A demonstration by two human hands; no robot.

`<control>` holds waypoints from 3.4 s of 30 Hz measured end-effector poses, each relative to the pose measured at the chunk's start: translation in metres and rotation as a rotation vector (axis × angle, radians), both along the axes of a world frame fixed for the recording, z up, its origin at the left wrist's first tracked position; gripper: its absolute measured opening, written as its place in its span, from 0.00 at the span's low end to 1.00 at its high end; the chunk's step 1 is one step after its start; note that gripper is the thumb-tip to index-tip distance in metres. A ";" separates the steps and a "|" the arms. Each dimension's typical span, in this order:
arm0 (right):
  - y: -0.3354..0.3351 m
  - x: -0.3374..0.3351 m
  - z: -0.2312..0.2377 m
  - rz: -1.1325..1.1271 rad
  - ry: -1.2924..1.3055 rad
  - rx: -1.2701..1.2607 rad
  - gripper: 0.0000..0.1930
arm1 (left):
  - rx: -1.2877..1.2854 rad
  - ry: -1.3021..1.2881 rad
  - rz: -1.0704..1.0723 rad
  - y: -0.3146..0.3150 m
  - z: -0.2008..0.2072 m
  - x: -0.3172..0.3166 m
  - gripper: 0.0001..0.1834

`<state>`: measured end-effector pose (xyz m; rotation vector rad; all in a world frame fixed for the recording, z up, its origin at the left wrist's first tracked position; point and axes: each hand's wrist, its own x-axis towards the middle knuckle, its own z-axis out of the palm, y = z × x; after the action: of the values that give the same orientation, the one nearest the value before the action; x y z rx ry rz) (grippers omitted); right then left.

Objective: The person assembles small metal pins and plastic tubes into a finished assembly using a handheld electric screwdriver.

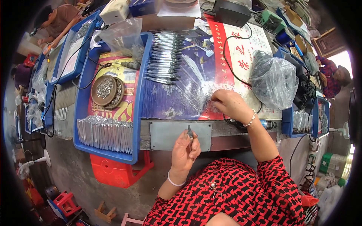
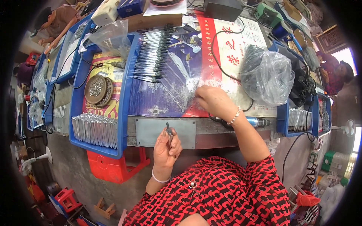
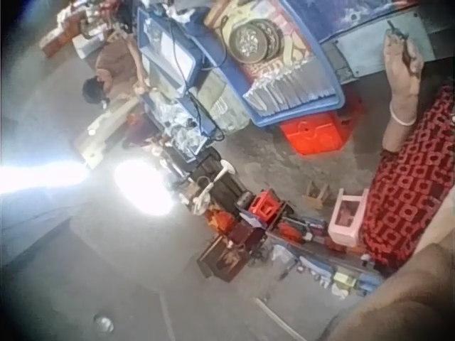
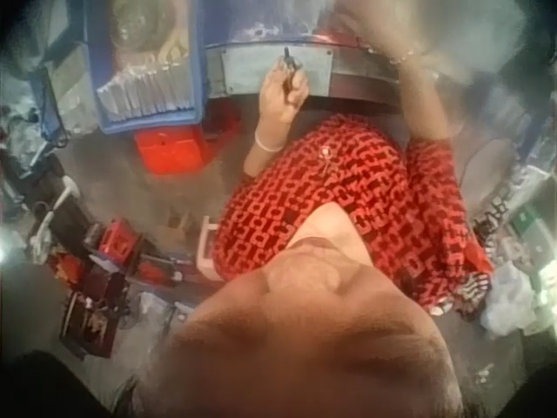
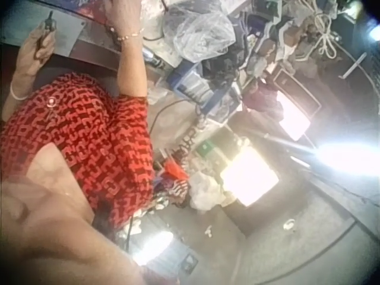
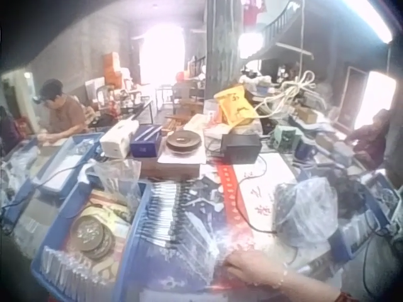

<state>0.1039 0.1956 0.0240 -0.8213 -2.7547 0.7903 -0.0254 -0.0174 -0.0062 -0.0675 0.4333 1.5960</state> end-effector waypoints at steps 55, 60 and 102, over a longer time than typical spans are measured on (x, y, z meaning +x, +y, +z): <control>-0.080 0.026 0.006 -0.077 0.673 -0.350 0.07 | -0.022 -0.059 -0.165 0.026 0.015 0.039 0.11; -0.073 0.027 0.007 0.031 0.652 -0.106 0.08 | -0.010 -0.088 -0.165 0.029 0.015 0.039 0.09; -0.067 0.037 0.035 0.008 0.426 -1.094 0.11 | 0.222 0.185 -0.191 0.018 0.014 0.050 0.10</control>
<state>0.1412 0.1286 0.0586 -0.6270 -1.8092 2.2082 0.0250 0.0007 0.0074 0.2848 0.3904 1.4569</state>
